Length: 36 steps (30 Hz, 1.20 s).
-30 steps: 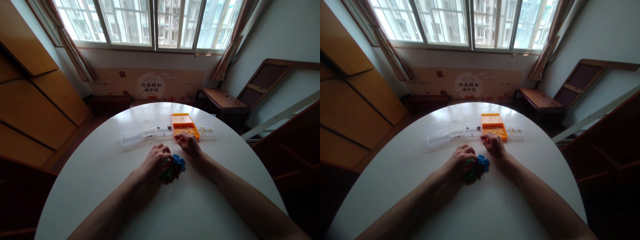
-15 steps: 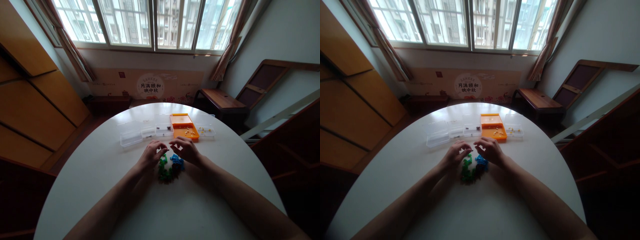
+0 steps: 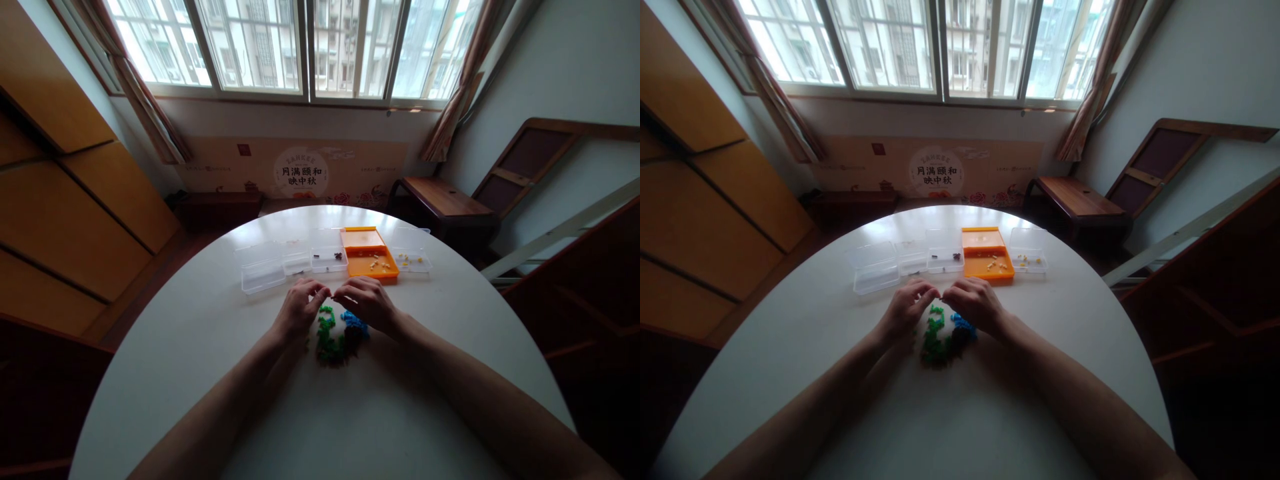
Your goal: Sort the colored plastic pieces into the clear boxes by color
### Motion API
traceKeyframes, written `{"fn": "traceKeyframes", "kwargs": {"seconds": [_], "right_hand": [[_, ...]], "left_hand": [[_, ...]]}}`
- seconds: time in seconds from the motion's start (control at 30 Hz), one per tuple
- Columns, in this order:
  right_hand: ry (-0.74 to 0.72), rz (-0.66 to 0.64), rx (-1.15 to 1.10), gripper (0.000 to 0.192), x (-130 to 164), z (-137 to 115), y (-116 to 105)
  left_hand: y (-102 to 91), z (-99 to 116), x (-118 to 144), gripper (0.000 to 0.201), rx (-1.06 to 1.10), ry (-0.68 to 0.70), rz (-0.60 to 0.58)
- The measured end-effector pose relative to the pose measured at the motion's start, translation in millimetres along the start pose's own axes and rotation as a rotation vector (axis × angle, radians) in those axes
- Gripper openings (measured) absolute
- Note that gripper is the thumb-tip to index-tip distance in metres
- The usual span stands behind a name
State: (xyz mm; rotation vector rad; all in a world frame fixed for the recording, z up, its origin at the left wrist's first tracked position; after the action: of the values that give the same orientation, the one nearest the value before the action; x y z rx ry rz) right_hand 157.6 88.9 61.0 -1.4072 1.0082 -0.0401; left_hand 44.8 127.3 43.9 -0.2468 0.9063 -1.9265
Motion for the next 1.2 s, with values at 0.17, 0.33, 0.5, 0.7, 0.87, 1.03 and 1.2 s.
{"fn": "traceKeyframes", "kwargs": {"seconds": [0.17, 0.33, 0.5, 0.7, 0.87, 1.03, 1.2], "right_hand": [[0.069, 0.028, 0.021, 0.019, -4, 8, -6], [0.247, 0.101, -0.045, 0.017, -11, 35, -14], [0.434, 0.191, -0.101, 0.014, -23, 70, -19], [0.537, 0.182, -0.117, 0.015, -37, 97, -14], [0.537, 0.170, -0.140, 0.014, -22, 95, -14], [0.489, 0.173, -0.128, 0.013, 2, 84, -20], [0.501, 0.168, -0.125, 0.014, 15, 82, -22]], "left_hand": [[-6.8, -5, 2, 0.028, 0.010, -0.032, 0.059], [-6.6, 1, 4, 0.027, -0.036, -0.020, 0.070], [-3.9, 5, 5, 0.025, -0.061, -0.002, 0.052], [-4.4, 5, 6, 0.025, -0.099, 0.007, 0.067], [-1.7, 9, 5, 0.021, -0.121, 0.046, 0.039], [11.2, 25, 7, 0.008, -0.101, 0.153, -0.079], [38.2, 43, 12, 0.016, -0.176, 0.281, -0.306]]}}
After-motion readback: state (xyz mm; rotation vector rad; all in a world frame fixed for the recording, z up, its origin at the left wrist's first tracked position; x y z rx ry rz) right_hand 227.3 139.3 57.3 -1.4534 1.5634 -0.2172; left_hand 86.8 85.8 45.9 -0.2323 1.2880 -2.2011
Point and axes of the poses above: each hand's wrist, its own x-axis away from the middle knuckle, its own y-axis out of the palm, z = x × y, the point moved 10 cm from there along -x, towards the middle knuckle, and after that the axes turned 13 degrees about -z, right-handed, at the moved point
